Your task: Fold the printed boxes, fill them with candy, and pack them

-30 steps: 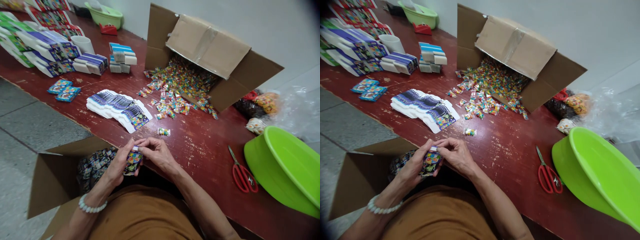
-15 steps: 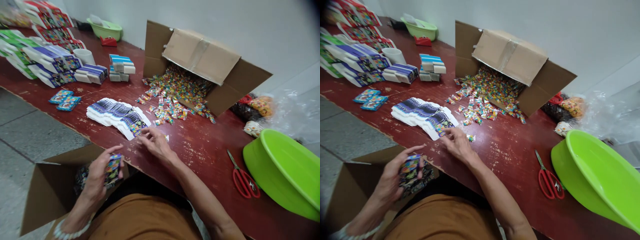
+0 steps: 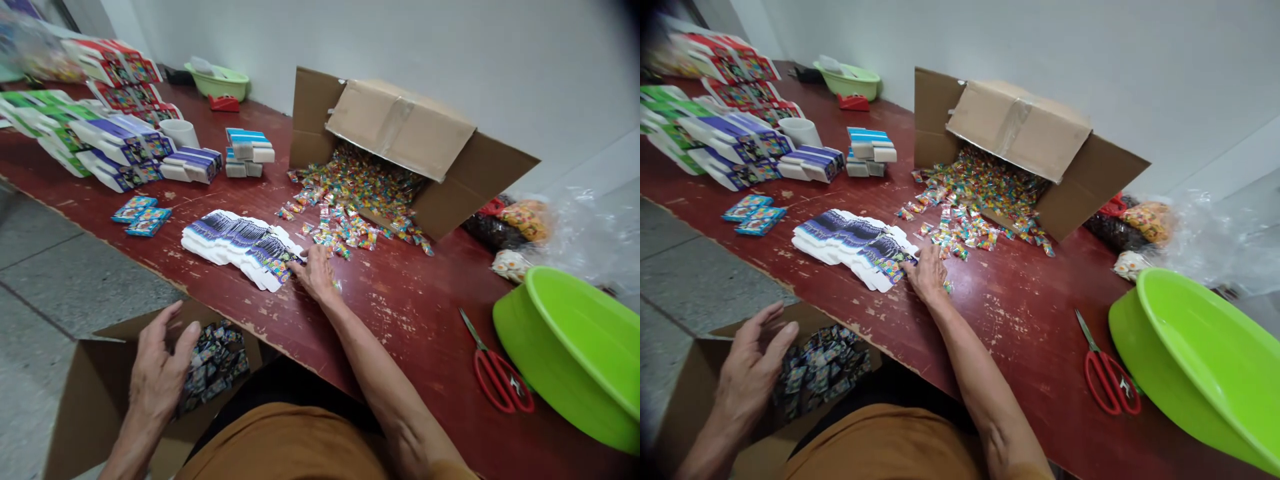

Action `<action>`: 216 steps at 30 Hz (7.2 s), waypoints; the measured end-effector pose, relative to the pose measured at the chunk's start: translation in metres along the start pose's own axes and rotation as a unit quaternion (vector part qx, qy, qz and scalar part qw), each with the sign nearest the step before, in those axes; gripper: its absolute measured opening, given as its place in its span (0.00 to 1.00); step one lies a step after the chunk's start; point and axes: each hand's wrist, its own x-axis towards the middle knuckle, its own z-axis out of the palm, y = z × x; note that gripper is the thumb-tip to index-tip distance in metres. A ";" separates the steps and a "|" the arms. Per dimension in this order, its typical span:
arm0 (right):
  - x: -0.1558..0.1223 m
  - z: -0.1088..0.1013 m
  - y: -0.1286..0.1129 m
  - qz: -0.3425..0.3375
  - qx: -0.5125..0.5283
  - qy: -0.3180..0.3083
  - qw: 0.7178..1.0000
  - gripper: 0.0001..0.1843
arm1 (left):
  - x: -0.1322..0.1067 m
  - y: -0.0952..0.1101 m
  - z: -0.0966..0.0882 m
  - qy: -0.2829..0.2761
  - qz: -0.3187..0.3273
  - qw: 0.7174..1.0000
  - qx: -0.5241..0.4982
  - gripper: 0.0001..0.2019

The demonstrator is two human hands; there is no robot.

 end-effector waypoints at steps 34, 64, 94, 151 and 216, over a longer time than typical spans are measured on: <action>-0.043 -0.046 0.035 -0.052 0.600 -0.158 0.783 0.17 | -0.002 0.136 0.044 -0.416 -0.255 0.750 -0.446 0.18; -0.088 -0.042 -0.003 -0.081 0.511 -0.201 0.832 0.31 | -0.024 0.111 0.021 -0.422 -0.251 0.727 -0.479 0.24; -0.103 -0.025 0.012 -0.055 0.522 -0.104 0.845 0.10 | -0.035 0.130 0.031 -0.265 -0.088 0.874 -0.398 0.19; -0.057 -0.052 0.075 -0.084 -0.012 0.004 0.996 0.18 | -0.022 0.117 0.033 -0.325 -0.248 0.806 -0.429 0.28; -0.110 -0.058 0.026 -0.053 0.505 -0.192 0.840 0.07 | -0.044 0.148 0.049 -0.353 -0.307 0.753 -0.462 0.24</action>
